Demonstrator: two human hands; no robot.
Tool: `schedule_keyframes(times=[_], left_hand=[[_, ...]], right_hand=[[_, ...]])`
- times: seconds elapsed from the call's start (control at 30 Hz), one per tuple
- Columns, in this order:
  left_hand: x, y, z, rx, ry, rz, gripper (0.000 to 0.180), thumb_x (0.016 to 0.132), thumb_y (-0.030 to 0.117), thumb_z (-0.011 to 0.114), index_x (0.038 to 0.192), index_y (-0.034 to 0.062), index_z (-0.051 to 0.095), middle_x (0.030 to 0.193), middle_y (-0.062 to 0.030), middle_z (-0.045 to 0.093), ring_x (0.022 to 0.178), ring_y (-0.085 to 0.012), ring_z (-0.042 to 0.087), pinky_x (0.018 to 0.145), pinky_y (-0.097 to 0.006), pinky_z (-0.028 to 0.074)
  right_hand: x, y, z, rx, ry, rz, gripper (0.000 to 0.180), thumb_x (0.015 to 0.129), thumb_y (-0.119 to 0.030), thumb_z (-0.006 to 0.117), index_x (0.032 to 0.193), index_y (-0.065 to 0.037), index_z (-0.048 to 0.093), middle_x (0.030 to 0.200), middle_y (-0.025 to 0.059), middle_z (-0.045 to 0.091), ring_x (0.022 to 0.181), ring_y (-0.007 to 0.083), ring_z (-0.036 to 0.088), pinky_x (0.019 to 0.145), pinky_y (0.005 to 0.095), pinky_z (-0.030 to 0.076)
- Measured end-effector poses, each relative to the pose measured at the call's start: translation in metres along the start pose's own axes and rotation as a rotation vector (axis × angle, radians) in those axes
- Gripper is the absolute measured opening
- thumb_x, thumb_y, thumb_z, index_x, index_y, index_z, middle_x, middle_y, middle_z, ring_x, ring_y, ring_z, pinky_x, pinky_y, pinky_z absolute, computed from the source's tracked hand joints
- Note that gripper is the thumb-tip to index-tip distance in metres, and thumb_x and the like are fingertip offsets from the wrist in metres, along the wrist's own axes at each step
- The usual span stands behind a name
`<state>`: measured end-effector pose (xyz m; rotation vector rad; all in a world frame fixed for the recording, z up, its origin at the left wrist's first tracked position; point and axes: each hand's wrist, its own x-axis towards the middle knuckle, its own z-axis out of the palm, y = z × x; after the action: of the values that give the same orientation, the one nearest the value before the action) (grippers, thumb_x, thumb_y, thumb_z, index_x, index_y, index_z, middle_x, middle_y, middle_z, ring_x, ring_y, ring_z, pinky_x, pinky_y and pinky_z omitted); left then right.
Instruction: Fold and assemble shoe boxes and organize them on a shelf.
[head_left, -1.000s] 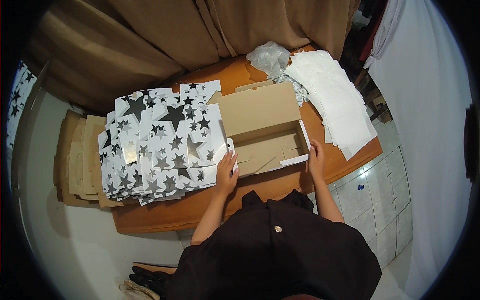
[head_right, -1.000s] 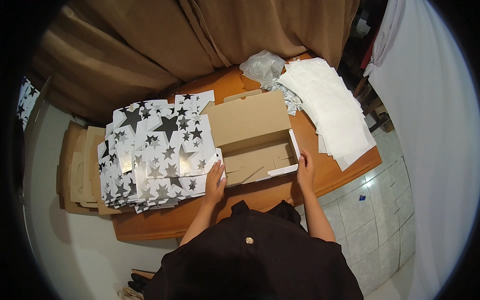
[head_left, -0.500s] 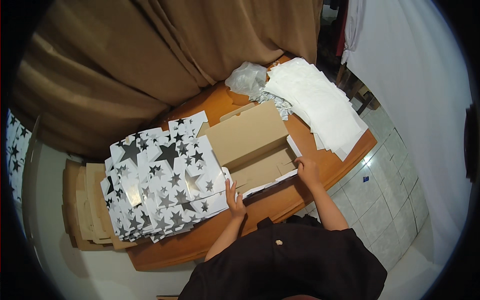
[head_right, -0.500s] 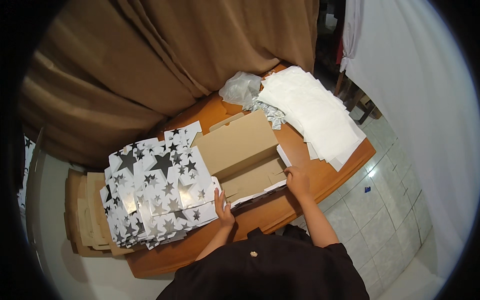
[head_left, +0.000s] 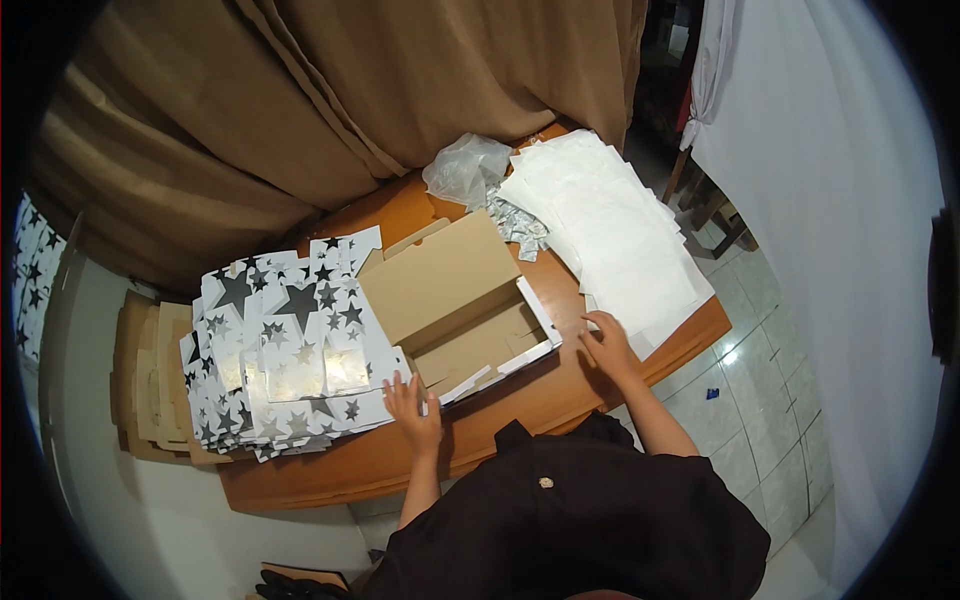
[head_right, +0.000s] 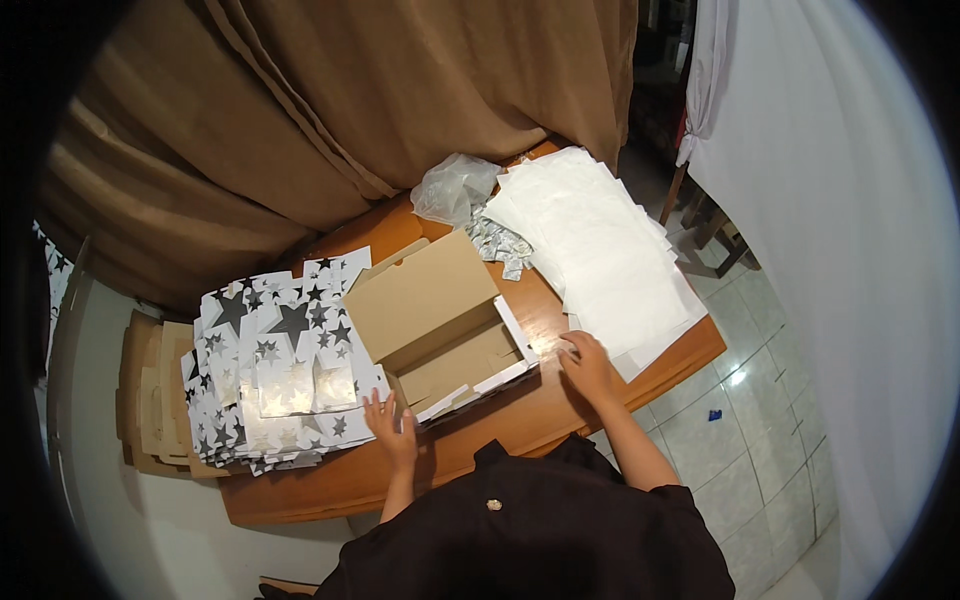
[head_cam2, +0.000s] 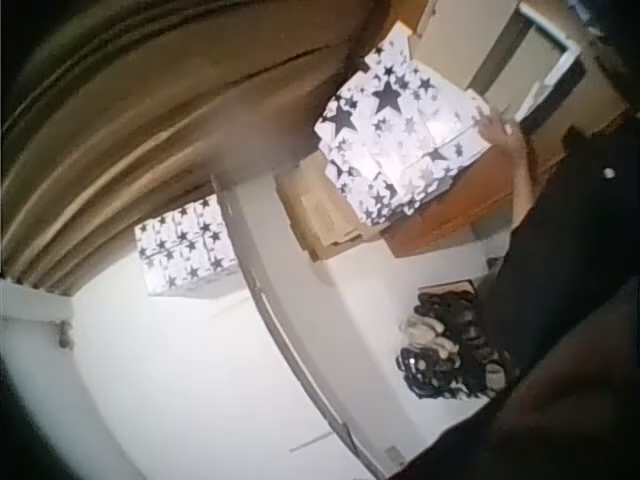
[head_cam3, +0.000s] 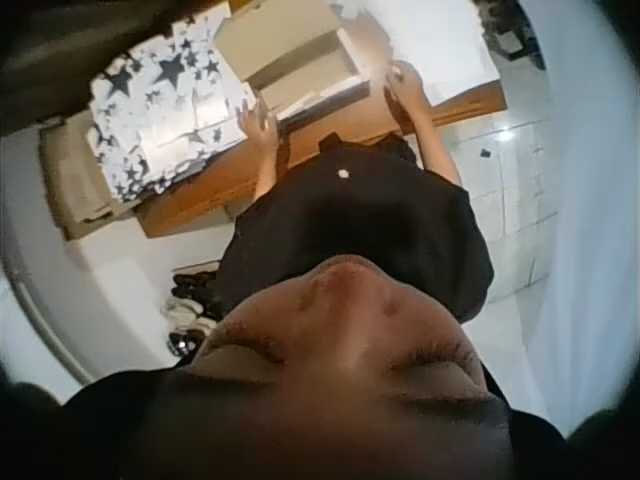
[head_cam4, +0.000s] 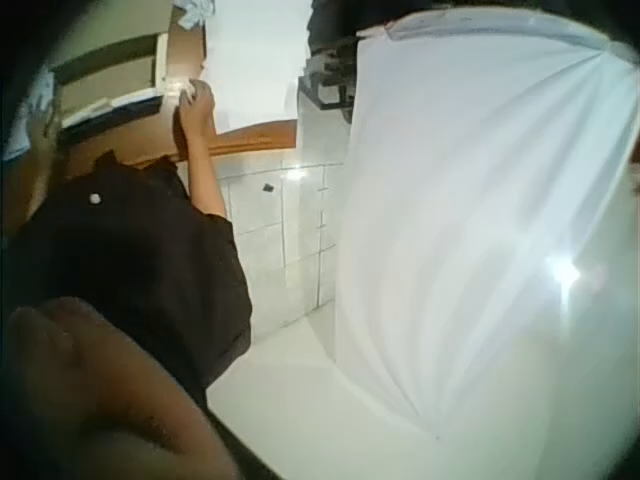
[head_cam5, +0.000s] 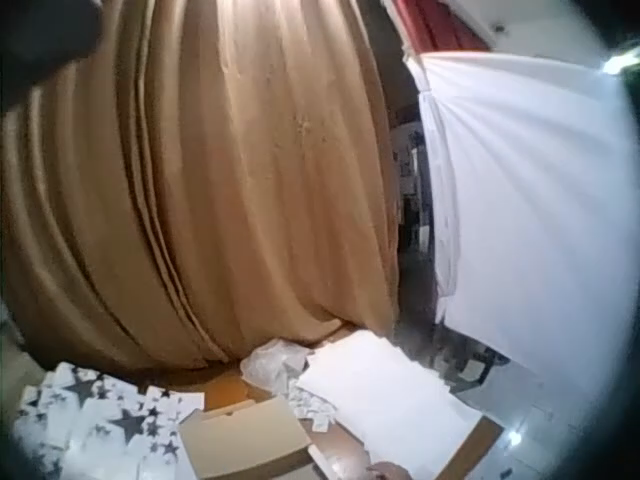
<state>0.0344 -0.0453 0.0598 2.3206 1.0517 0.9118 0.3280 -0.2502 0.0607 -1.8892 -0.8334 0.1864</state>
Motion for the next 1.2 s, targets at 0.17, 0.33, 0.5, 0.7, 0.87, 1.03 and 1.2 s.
schedule_keyframes(times=[0.17, 0.33, 0.5, 0.7, 0.87, 1.03, 1.2], left_hand=[[0.019, 0.073, 0.015, -0.016, 0.252, 0.106, 0.031, 0.076, 0.012, 0.060, 0.107, 0.0074, 0.062, 0.135, -0.0173, 0.041, 0.131, -0.0412, 0.025, 0.106, -0.053, 0.019], [0.020, 0.139, 0.055, -0.024, 0.228, 0.256, 0.025, 0.074, 0.010, 0.062, 0.099, 0.0080, 0.064, 0.127, -0.0152, 0.045, 0.128, -0.0376, 0.030, 0.106, -0.050, 0.022], [0.023, 0.175, 0.091, -0.120, 0.023, 0.405, 0.021, 0.071, 0.014, 0.065, 0.092, 0.0106, 0.066, 0.116, -0.0127, 0.049, 0.116, -0.0342, 0.040, 0.098, -0.051, 0.028], [0.024, 0.198, 0.127, -0.203, -0.457, 0.375, 0.041, 0.079, 0.017, 0.063, 0.117, 0.0066, 0.055, 0.121, -0.0169, 0.047, 0.113, -0.0345, 0.045, 0.099, -0.039, 0.033], [0.059, 0.198, 0.180, -0.767, -0.340, -0.103, 0.079, 0.082, 0.016, 0.064, 0.140, -0.0034, 0.013, 0.135, -0.0244, 0.030, 0.120, -0.0297, 0.042, 0.098, -0.037, 0.037], [0.100, 0.207, 0.139, -0.742, -0.565, -0.147, 0.070, 0.080, 0.002, 0.062, 0.140, 0.0028, 0.026, 0.122, -0.0167, 0.051, 0.105, -0.0203, 0.055, 0.088, -0.031, 0.045], [0.104, 0.171, 0.073, -0.839, -0.466, -0.013, 0.043, 0.082, -0.006, 0.053, 0.124, 0.0004, 0.052, 0.120, -0.0129, 0.056, 0.108, -0.0173, 0.055, 0.091, -0.028, 0.043]], right_hand=[[0.001, 0.036, -0.034, -0.703, -0.047, -0.016, 0.042, 0.070, -0.013, 0.063, 0.112, -0.010, 0.058, 0.111, 0.0122, 0.057, 0.107, 0.0296, 0.051, 0.095, 0.0519, 0.032], [-0.005, 0.062, -0.034, -0.594, -0.109, -0.024, 0.040, 0.071, -0.011, 0.061, 0.111, -0.010, 0.058, 0.102, 0.0095, 0.061, 0.101, 0.0275, 0.054, 0.095, 0.0540, 0.031], [-0.010, 0.061, -0.046, -0.528, -0.104, -0.116, 0.022, 0.079, -0.010, 0.057, 0.100, -0.010, 0.062, 0.083, 0.0049, 0.064, 0.082, 0.0246, 0.059, 0.097, 0.0545, 0.030], [-0.007, -0.004, -0.073, -0.077, 0.025, -0.125, 0.020, 0.080, -0.008, 0.059, 0.100, -0.007, 0.063, 0.087, 0.0092, 0.066, 0.078, 0.0256, 0.061, 0.093, 0.0453, 0.036], [-0.021, -0.036, -0.062, 0.422, 0.048, 0.064, 0.021, 0.084, -0.006, 0.061, 0.102, 0.003, 0.060, 0.099, 0.0118, 0.065, 0.097, 0.0176, 0.061, 0.086, 0.0280, 0.046], [-0.030, -0.057, -0.061, 0.392, -0.135, -0.051, 0.023, 0.085, -0.010, 0.059, 0.104, 0.003, 0.060, 0.106, 0.0137, 0.062, 0.102, 0.0202, 0.058, 0.091, 0.0308, 0.042], [-0.018, -0.025, -0.041, 0.369, 0.154, 0.108, 0.039, 0.089, -0.021, 0.053, 0.120, 0.001, 0.049, 0.113, 0.0152, 0.055, 0.109, 0.0243, 0.050, 0.098, 0.0344, 0.034]])
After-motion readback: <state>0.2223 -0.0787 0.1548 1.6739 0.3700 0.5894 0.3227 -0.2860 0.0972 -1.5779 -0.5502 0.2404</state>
